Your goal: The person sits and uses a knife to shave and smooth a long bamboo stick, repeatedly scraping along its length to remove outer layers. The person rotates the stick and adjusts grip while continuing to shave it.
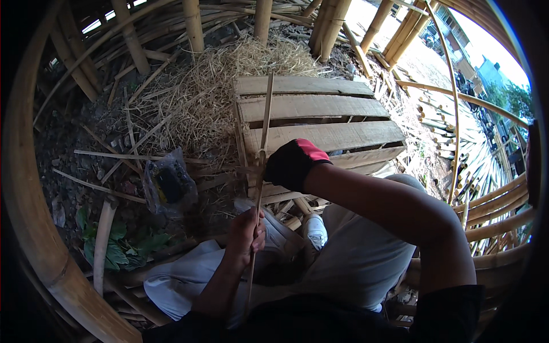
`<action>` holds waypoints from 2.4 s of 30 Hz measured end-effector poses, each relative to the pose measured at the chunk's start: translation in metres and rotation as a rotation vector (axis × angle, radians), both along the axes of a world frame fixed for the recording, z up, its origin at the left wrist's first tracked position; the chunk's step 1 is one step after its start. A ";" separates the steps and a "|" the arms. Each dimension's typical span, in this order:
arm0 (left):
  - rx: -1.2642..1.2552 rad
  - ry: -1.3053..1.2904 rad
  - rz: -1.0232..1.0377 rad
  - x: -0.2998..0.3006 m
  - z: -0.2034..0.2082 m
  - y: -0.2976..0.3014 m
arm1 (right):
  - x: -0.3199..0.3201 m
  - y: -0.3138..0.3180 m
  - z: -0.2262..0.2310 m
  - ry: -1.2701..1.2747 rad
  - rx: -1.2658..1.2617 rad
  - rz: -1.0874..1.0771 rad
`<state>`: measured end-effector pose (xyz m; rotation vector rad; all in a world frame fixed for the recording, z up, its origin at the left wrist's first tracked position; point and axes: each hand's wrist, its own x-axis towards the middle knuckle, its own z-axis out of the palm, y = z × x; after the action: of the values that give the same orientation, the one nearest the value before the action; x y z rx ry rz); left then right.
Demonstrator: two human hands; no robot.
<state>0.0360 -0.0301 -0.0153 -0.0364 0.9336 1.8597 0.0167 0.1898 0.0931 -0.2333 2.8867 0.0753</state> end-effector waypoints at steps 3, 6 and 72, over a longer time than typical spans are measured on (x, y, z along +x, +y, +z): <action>0.000 0.005 -0.003 -0.001 0.005 0.000 | -0.007 0.006 0.000 -0.034 0.062 0.064; -0.047 0.069 -0.006 0.001 0.007 -0.001 | -0.018 -0.004 0.019 -0.252 0.139 0.033; 0.074 0.085 -0.127 -0.017 0.006 -0.002 | -0.050 0.074 0.055 0.091 -0.387 -0.715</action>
<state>0.0194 -0.0316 -0.0088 0.1453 0.9035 1.7882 -0.0328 0.2642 0.1481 0.7516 2.8578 -0.6091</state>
